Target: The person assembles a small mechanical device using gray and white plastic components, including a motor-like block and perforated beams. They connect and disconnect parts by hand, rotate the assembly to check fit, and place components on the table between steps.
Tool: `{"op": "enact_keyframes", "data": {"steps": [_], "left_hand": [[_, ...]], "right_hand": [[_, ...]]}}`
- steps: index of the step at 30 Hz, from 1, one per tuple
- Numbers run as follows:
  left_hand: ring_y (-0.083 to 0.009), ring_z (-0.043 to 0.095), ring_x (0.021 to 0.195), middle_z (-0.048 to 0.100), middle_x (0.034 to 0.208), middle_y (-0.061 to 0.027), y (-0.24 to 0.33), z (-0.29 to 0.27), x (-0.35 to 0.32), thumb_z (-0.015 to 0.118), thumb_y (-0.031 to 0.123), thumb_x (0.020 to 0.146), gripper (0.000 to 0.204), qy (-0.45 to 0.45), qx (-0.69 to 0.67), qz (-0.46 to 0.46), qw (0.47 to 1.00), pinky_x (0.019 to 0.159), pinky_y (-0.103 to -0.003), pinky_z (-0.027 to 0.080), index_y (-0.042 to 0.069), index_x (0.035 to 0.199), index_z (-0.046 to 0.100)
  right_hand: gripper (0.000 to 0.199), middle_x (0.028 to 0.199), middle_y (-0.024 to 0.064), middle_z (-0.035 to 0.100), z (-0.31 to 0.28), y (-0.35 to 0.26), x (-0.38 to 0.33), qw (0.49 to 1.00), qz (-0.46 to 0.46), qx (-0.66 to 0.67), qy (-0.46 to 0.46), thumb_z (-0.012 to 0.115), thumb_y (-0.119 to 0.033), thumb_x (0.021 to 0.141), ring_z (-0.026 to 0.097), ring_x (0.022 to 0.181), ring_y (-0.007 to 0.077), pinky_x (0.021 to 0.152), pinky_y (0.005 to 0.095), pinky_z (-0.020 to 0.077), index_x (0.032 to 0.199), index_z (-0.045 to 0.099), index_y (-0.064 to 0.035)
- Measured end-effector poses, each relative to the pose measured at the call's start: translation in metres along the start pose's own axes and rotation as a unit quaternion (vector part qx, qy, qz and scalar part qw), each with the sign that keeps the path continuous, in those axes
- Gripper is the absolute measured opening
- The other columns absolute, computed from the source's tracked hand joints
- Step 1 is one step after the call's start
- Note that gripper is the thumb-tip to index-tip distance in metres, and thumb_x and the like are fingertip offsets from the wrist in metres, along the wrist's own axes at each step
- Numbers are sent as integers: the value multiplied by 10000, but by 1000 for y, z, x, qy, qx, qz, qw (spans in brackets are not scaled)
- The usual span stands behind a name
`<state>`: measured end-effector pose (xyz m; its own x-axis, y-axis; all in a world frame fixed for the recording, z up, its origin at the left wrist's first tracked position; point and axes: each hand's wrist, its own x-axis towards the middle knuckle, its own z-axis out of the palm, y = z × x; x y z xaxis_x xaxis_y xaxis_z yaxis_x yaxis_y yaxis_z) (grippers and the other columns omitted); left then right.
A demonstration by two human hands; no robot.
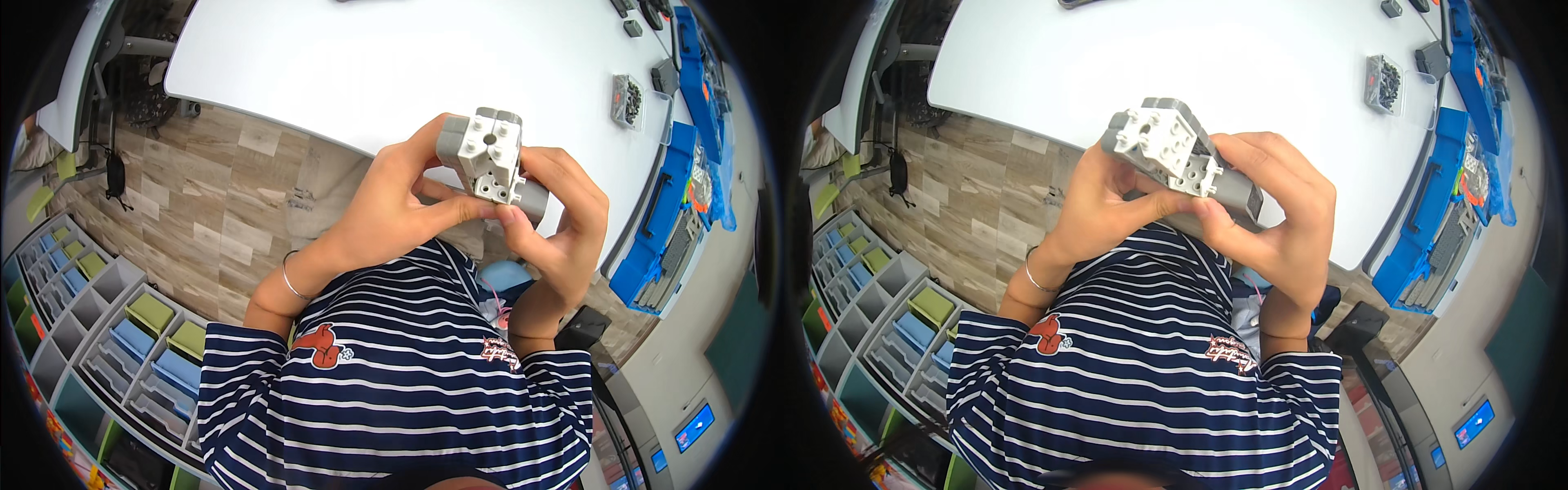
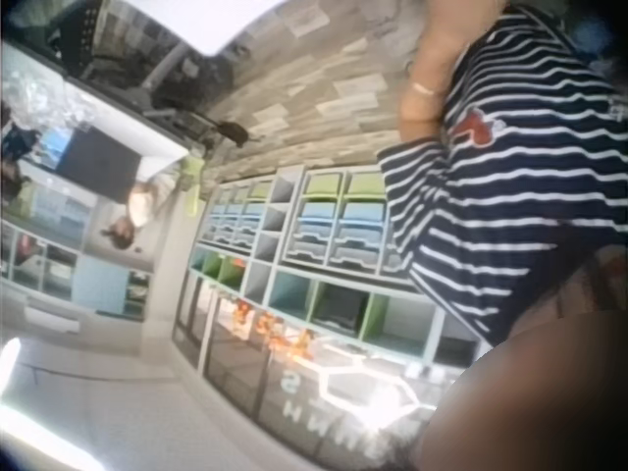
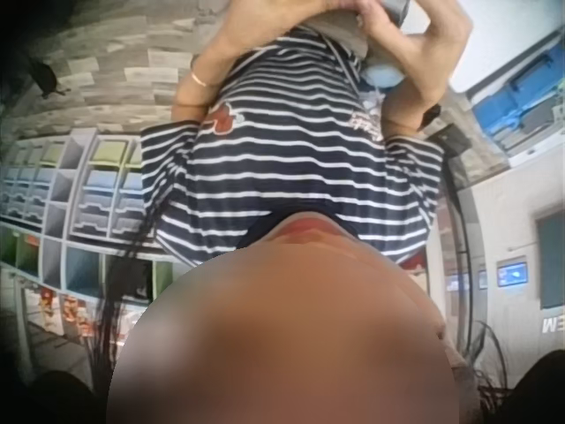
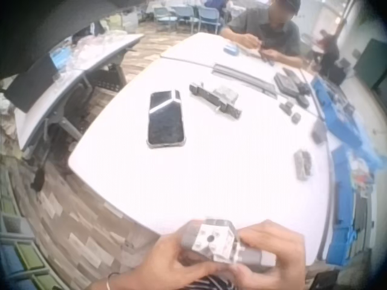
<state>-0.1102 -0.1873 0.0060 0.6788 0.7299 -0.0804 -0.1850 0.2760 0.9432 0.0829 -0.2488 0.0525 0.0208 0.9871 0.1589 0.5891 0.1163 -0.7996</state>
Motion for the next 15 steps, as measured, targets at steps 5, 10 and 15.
{"op": "enact_keyframes", "data": {"steps": [5,10,15], "left_hand": [[-187,668,1088,675,1181,-92,7,5,-1,759,16,860,493,12,70,22,997,904,-350,620,47,1317,577],[-233,686,1024,658,1136,-89,13,5,-5,726,-23,842,481,19,178,80,981,859,-350,617,60,1300,602],[-272,679,922,638,1082,-114,10,6,-5,685,-73,807,522,25,223,149,963,788,-345,609,61,1304,599]], "right_hand": [[702,1135,175,718,3,-8,7,995,-28,71,64,907,-275,658,690,1067,294,911,379,538,1253,677,21],[644,1182,192,721,24,-18,2,989,-26,116,93,894,-189,707,706,1105,302,952,364,557,1266,659,27],[572,1173,202,727,29,-19,2,981,-58,158,94,886,-136,711,705,1126,307,949,374,574,1201,652,42]]}}
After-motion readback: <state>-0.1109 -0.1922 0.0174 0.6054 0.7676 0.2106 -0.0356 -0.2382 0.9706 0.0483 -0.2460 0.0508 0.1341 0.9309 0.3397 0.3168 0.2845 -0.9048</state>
